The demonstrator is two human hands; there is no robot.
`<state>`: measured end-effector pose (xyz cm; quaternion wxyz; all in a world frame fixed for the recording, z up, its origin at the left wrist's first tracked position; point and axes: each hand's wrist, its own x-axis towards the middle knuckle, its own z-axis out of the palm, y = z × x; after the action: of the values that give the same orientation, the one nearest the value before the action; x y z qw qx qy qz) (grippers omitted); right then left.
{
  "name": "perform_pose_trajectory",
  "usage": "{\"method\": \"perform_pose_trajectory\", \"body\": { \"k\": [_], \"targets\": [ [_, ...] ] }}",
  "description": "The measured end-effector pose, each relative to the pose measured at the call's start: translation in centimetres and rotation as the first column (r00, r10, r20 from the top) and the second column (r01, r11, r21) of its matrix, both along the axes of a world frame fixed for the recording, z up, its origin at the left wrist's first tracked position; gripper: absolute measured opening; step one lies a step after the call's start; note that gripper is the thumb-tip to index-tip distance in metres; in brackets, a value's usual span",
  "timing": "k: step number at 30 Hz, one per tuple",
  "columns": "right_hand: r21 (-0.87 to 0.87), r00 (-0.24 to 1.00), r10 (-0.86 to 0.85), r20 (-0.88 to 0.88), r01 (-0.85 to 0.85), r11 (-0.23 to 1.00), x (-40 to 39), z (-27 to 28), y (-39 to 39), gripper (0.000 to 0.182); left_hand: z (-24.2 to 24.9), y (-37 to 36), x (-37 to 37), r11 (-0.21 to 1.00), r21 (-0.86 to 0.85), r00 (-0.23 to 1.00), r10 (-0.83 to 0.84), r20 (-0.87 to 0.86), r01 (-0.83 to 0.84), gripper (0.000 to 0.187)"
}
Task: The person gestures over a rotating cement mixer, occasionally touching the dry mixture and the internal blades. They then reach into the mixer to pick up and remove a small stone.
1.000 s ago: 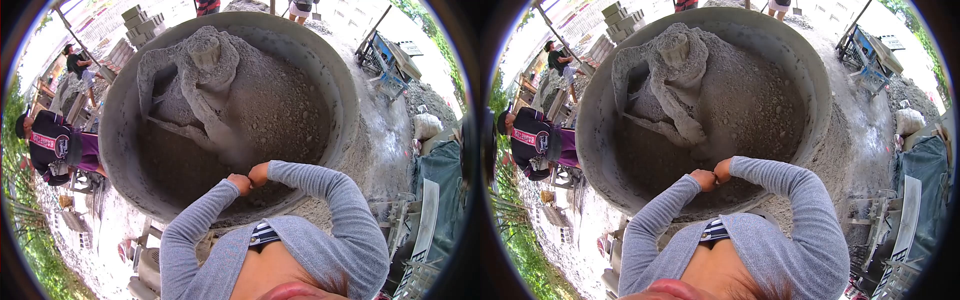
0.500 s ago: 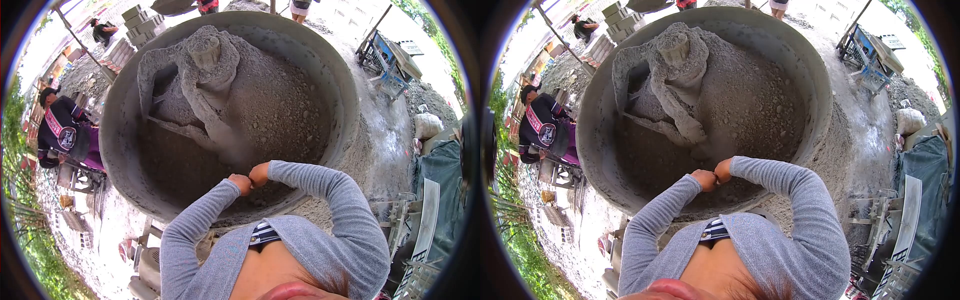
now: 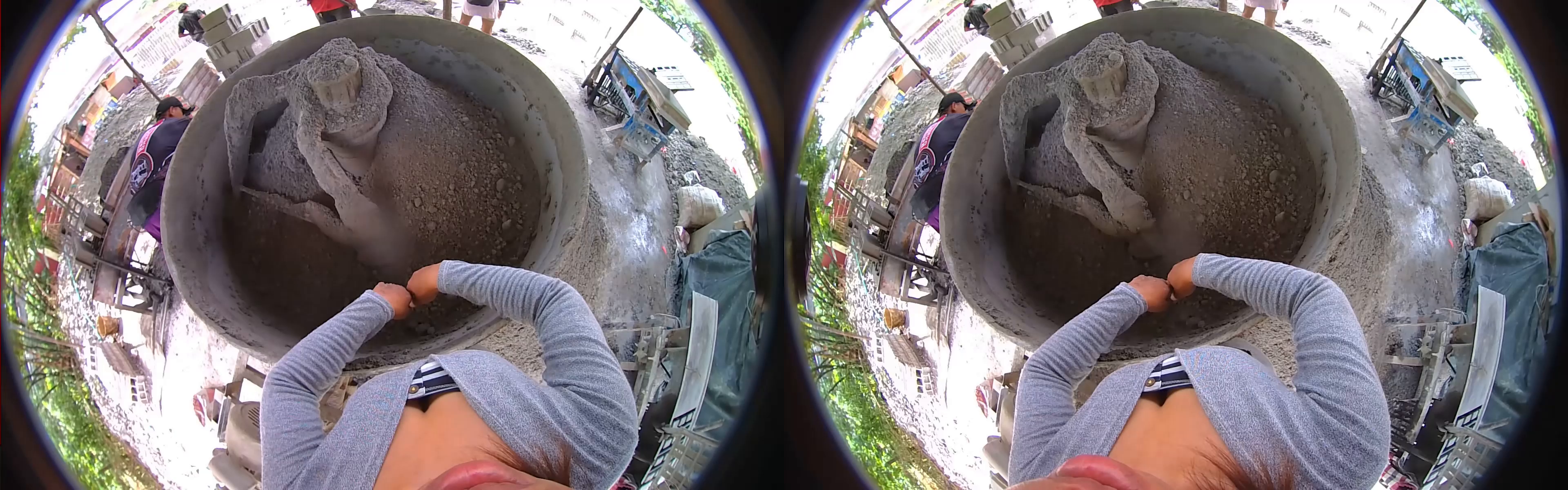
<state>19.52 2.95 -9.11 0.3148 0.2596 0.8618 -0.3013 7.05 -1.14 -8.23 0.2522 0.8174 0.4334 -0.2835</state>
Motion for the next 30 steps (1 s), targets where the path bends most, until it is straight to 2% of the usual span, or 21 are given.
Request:
{"method": "perform_pose_trajectory", "body": {
  "k": [30],
  "targets": [
    [-0.015,0.999,0.000,0.049,0.000,1.000,-0.1,1.0,0.0,0.041,0.1,0.1,0.1,0.999,-0.027,1.000,0.025,-0.015,-0.026,0.033]
  ]
}}
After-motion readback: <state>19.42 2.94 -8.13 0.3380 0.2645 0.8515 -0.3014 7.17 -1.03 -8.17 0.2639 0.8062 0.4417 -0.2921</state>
